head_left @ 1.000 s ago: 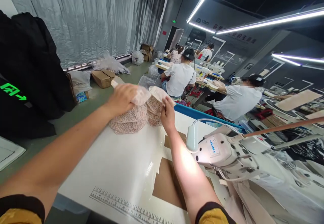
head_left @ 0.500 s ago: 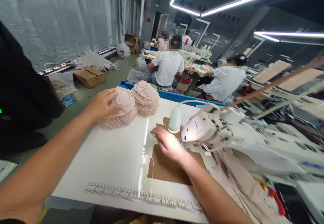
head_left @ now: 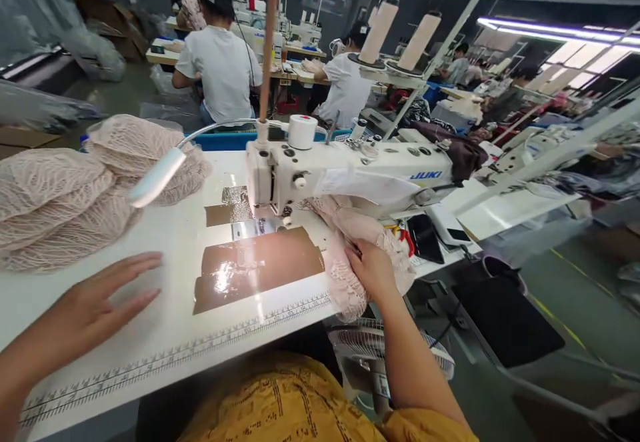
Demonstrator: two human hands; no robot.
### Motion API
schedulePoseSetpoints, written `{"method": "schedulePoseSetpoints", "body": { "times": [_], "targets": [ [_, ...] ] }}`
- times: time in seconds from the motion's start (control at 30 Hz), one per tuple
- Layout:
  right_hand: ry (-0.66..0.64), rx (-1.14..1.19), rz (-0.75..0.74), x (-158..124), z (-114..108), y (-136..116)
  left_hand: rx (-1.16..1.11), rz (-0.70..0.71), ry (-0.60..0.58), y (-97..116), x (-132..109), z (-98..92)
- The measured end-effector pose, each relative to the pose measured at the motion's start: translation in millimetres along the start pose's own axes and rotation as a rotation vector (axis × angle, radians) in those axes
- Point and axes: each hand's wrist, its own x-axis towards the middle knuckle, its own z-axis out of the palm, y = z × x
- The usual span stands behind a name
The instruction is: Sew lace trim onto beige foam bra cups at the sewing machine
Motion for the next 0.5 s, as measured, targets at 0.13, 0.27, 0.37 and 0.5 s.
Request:
{"method": "schedulePoseSetpoints", "body": {
  "times": [0.13,0.27,0.37,0.5],
  "targets": [
    [0.289,0.214,-0.057,-1.5,-6.1,13.8,-0.107,0.199,-0.185,69.2,16.7,36.3],
    [0.327,0.087,0.02,7.0,-12.0,33.6,-0.181,0.384,-0.389,124.8,30.9,65.3],
    [0.117,-0.055,0.101,18.3,-13.1,45.0,-0.223,0.414,-0.507,158.7,39.8,84.7],
    [0.295,0.045,0.047,21.5,-25.9,46.0,-0.399,0.381,-0.565,189.6,55.9,114.1]
  ]
}}
